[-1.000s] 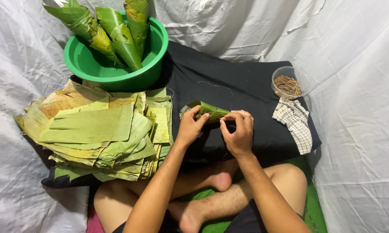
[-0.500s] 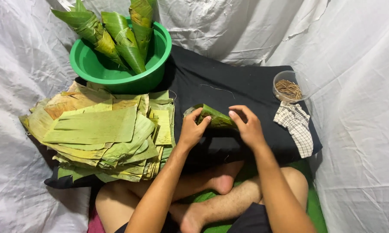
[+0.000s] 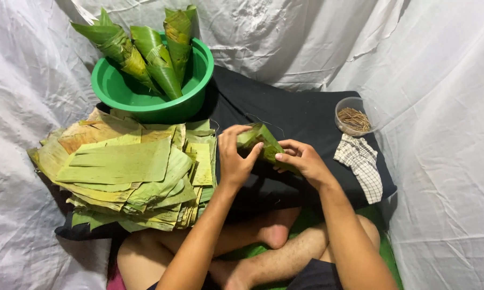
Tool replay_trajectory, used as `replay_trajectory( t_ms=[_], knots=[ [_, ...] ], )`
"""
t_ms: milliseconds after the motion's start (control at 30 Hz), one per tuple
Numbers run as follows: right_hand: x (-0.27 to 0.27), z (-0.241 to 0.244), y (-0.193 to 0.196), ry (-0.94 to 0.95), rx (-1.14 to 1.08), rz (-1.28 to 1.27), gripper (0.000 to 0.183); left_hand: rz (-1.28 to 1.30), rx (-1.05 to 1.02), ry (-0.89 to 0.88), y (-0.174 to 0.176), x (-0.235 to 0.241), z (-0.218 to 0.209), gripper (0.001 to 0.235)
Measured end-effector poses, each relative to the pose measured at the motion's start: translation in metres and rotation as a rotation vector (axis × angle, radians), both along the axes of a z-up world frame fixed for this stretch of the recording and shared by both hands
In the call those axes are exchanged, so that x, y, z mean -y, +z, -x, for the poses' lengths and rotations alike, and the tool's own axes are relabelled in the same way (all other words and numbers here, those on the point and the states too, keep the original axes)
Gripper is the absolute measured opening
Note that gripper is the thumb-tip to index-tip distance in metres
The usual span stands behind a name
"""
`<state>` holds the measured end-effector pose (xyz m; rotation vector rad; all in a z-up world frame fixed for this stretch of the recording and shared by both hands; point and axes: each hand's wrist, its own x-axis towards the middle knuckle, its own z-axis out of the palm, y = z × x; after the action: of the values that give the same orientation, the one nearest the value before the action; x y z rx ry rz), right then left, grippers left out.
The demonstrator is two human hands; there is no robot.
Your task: Cleaning banana leaves with a cloth and folding them into cone shapes secured with toothpicks
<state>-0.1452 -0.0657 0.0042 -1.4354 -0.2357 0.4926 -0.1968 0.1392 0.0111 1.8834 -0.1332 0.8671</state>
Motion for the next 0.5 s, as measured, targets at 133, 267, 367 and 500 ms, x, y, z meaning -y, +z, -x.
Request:
replay_trajectory(
  t_ms=[133,267,367,500],
  knots=[
    [-0.013,0.005,-0.002,-0.125,-0.047,-0.118,0.048,0.111,0.014,0.174,-0.006,0.009,-0.001,0.060],
    [-0.020,0.009,-0.007,-0.204,-0.010,-0.139,0.052,0.419,-0.339,-0.109,-0.034,0.010,-0.018,0.084],
    [-0.026,0.006,-0.014,-0.236,0.027,-0.137,0.057,0.506,-0.497,-0.268,-0.051,0.011,-0.033,0.080],
    [-0.027,0.010,-0.010,-0.263,0.079,-0.065,0.053,0.519,-0.566,-0.265,-0.058,0.011,-0.037,0.075]
  ],
)
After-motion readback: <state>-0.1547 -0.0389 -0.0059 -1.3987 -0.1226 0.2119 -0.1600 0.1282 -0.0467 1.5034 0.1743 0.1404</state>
